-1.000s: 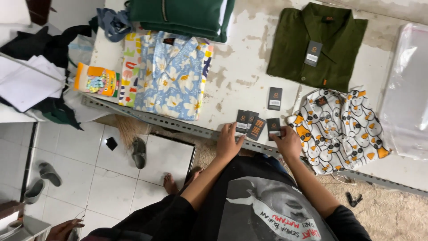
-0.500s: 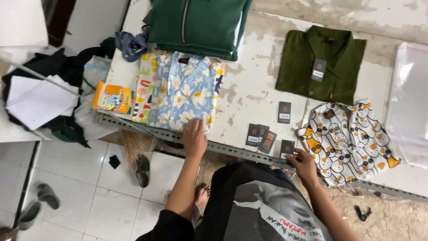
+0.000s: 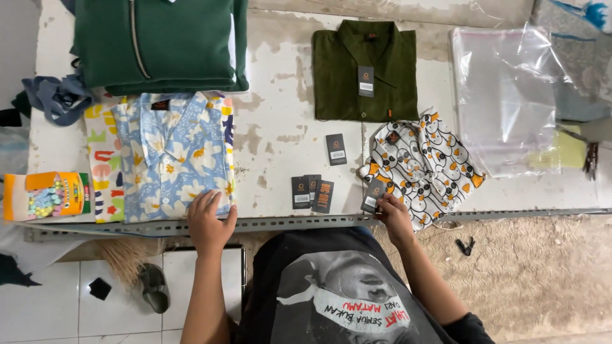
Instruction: The person folds several shirts on a table, including a penguin-patterned shirt, a green shirt, and a colorful patterned shirt. They also handle and place tags on the shirts.
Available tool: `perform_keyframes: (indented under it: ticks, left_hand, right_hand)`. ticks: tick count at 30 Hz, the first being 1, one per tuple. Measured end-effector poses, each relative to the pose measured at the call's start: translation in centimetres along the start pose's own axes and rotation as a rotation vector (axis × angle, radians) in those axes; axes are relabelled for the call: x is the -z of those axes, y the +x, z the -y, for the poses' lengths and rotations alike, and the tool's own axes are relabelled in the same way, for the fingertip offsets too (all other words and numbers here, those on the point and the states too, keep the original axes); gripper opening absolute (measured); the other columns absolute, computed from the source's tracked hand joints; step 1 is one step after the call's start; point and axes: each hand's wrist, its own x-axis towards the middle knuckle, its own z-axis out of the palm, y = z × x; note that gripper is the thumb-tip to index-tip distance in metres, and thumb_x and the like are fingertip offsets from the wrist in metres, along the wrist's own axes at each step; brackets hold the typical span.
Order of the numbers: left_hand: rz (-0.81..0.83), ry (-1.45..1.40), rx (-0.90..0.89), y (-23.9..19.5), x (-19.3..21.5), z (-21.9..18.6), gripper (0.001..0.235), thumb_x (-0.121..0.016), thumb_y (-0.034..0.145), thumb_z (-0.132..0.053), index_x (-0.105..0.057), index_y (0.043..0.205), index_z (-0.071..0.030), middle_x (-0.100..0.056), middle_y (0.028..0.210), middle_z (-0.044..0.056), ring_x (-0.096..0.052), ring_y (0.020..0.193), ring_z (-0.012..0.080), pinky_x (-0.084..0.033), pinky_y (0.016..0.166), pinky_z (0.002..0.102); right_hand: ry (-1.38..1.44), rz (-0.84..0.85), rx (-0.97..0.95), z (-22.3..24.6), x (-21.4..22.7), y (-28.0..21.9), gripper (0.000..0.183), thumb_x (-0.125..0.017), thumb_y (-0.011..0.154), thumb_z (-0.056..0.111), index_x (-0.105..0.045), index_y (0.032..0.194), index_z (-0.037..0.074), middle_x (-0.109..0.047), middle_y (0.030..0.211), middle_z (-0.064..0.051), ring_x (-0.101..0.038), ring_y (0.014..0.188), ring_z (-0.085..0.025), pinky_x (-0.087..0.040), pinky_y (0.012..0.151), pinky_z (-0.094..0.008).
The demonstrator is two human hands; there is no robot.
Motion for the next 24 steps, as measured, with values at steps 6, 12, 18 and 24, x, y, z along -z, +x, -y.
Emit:
perform_keyframes:
  ticks: [6, 12, 18, 24]
  left_hand:
    - [-0.001, 0.053, 0.127, -0.8, -2.7, -2.4, 0.041, -0.077, 0.089, -0.025, -0.073, 0.127, -0.007, -0.068, 0.131, 0.013, -0.061, 0.126, 0.0336, -0.052, 0.103, 0.048]
    - [-0.014, 0.097, 0.184, -1.2, -4.6, -1.9, 0.042, -0.082, 0.085, -0.018, -0.074, 0.125, -0.009, -0.066, 0.135, 0.007, -0.059, 0.130, 0.0301, -0.051, 0.105, 0.045]
    - [-0.200, 0.004, 0.277, -2.9, -5.8, -6.6, 0.031, -0.074, 0.092, -0.015, -0.070, 0.123, -0.007, -0.065, 0.127, 0.012, -0.060, 0.120, 0.0317, -0.050, 0.099, 0.047]
    - [-0.118, -0.223, 0.368, -5.5, -8.9, -13.0, 0.023, -0.070, 0.093, -0.017, -0.069, 0.115, -0.011, -0.066, 0.113, 0.010, -0.064, 0.108, 0.0289, -0.050, 0.095, 0.045]
  right_hand:
    - [-0.071, -0.031, 0.057, 2.5, 5.0, 2.4, 0.021, -0.066, 0.095, 0.006, -0.072, 0.114, -0.003, -0.060, 0.072, -0.005, -0.064, 0.070, -0.015, -0.062, 0.071, -0.036]
    - [-0.091, 0.040, 0.064, 4.2, 6.6, 3.3, 0.024, -0.066, 0.097, 0.006, -0.072, 0.118, -0.004, -0.068, 0.079, -0.009, -0.069, 0.075, -0.017, -0.062, 0.074, -0.036]
    - [-0.230, 0.113, 0.158, 5.5, 8.1, 3.6, 0.033, -0.064, 0.098, 0.006, -0.063, 0.130, -0.004, -0.069, 0.088, -0.007, -0.065, 0.076, -0.013, -0.058, 0.072, -0.028]
    - [-0.371, 0.170, 0.241, 7.8, 10.0, 5.4, 0.027, -0.065, 0.097, 0.000, -0.063, 0.125, -0.003, -0.071, 0.087, -0.012, -0.065, 0.074, -0.018, -0.056, 0.070, -0.030]
